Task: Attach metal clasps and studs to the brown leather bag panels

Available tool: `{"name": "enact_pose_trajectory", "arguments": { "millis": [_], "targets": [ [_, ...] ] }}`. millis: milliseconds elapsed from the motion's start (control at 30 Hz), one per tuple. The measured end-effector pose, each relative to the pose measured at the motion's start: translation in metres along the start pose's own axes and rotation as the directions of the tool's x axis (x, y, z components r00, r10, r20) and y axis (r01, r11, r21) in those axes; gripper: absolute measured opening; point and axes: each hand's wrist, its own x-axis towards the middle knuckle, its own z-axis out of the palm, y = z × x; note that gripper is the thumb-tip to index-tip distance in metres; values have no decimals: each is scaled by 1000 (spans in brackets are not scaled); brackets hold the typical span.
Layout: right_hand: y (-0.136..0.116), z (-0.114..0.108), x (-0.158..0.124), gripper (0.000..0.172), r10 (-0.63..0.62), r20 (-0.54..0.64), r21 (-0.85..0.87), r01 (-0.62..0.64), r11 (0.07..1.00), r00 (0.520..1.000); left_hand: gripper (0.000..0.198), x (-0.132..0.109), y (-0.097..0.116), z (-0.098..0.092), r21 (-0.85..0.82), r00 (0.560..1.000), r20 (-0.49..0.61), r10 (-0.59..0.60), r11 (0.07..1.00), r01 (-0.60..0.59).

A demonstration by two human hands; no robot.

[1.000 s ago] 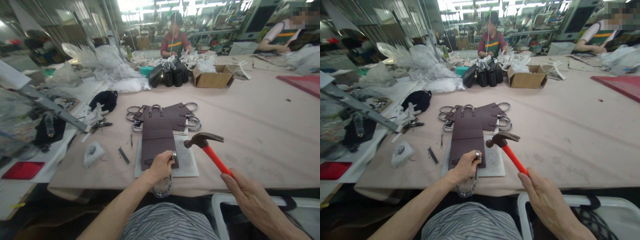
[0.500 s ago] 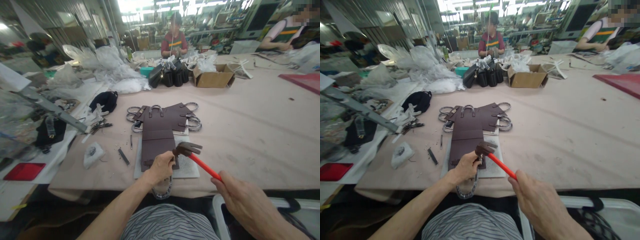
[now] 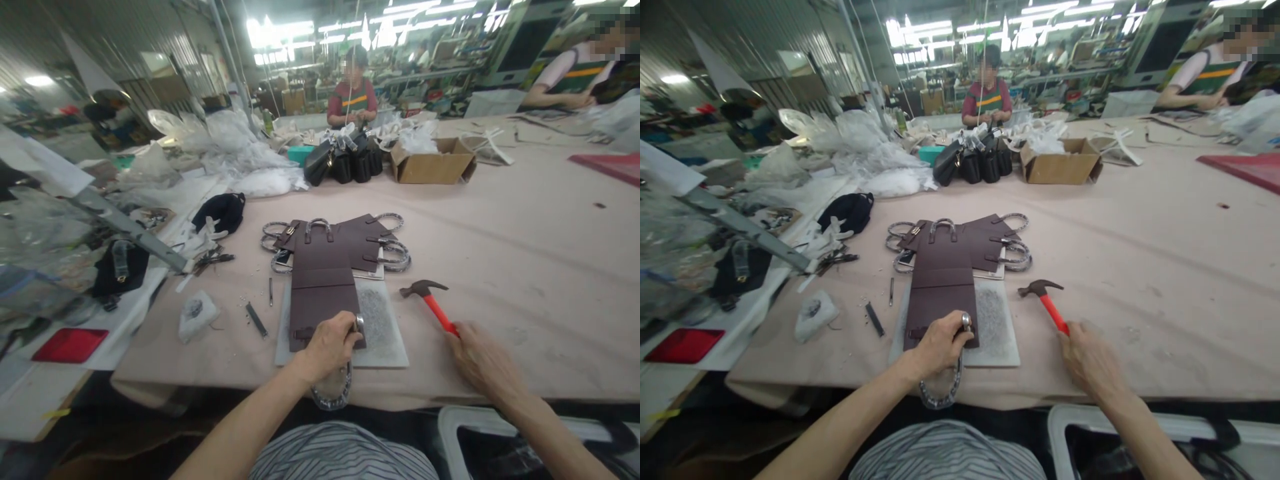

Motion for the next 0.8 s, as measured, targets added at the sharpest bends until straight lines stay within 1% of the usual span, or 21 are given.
{"name": "enact_pose_trajectory", "arguments": {
  "millis": [33, 67, 133, 167, 233, 267, 333, 367, 400, 433, 467, 500, 533, 567, 600, 633, 667, 700, 733, 767, 800],
  "targets": [
    [-7, 4, 3, 30, -68, -87, -35, 65, 997, 994, 9, 0, -1, 1, -1, 1000, -8, -5, 1000, 5],
    [-19, 8, 4, 32, -146, -169, -39, 141, 989, 975, 8, -1, -1, 2, -1, 1000, -17, -8, 1000, 8],
    [-51, 17, 2, 37, -291, -276, 31, 311, 950, 916, 6, -3, -3, 3, -2, 1000, -25, -7, 1000, 7],
    [-69, 23, -1, 39, -361, -289, 87, 400, 912, 887, 5, -3, -4, 4, -7, 1000, -27, -3, 1000, 3],
    [-103, 37, -9, 42, -485, -256, 168, 533, 829, 836, 4, -4, -5, 7, -40, 999, -34, -5, 999, 4],
    [-116, 44, -13, 44, -520, -233, 178, 562, 808, 822, 4, -4, -6, 8, -79, 999, -43, -18, 997, 15],
    [-135, 57, -20, 47, -532, -202, 163, 563, 810, 823, 6, 0, -8, 9, -228, 991, -84, -105, 970, 83],
    [-139, 61, -22, 47, -520, -196, 157, 550, 821, 832, 8, 3, -9, 8, -350, 974, -119, -192, 926, 139],
    [-141, 64, -23, 47, -508, -193, 158, 537, 829, 840, 14, 7, -12, 5, -498, 940, -154, -304, 846, 192],
    [-142, 65, -23, 46, -501, -190, 167, 531, 831, 844, 22, 11, -15, 0, -645, 889, -175, -423, 731, 221],
    [-141, 64, -23, 45, -499, -189, 182, 529, 829, 846, 31, 14, -19, -8, -765, 832, -176, -527, 605, 222],
    [-140, 63, -22, 44, -498, -191, 198, 530, 825, 846, 40, 16, -25, -18, -844, 780, -165, -604, 496, 205],
    [-139, 61, -21, 44, -496, -195, 214, 530, 821, 846, 46, 15, -32, -31, -877, 748, -160, -644, 440, 192],
    [-138, 59, -20, 44, -493, -199, 231, 530, 816, 847, 49, 11, -41, -46, -870, 736, -164, -657, 448, 205],
    [-138, 57, -20, 43, -490, -202, 247, 528, 812, 848, 48, 5, -50, -62, -827, 727, -181, -662, 503, 251],
    [-138, 56, -19, 43, -488, -205, 261, 527, 808, 849, 45, -4, -60, -79, -745, 714, -220, -665, 587, 317],
    [-138, 55, -19, 42, -486, -209, 273, 528, 804, 849, 41, -16, -71, -96, -618, 702, -255, -666, 670, 411],
    [-138, 54, -19, 40, -486, -214, 283, 530, 799, 847, 36, -28, -81, -112, -449, 690, -290, -663, 731, 514],
    [-138, 54, -19, 39, -486, -219, 291, 532, 795, 846, 32, -42, -90, -126, -230, 682, -325, -655, 754, 615],
    [-138, 55, -19, 38, -487, -224, 296, 535, 791, 844, 31, -54, -99, -138, -7, 673, -348, -653, 719, 695],
    [-138, 55, -19, 37, -488, -228, 302, 538, 787, 843, 31, -66, -106, -148, 180, 655, -363, -662, 640, 747]
  ]
}}
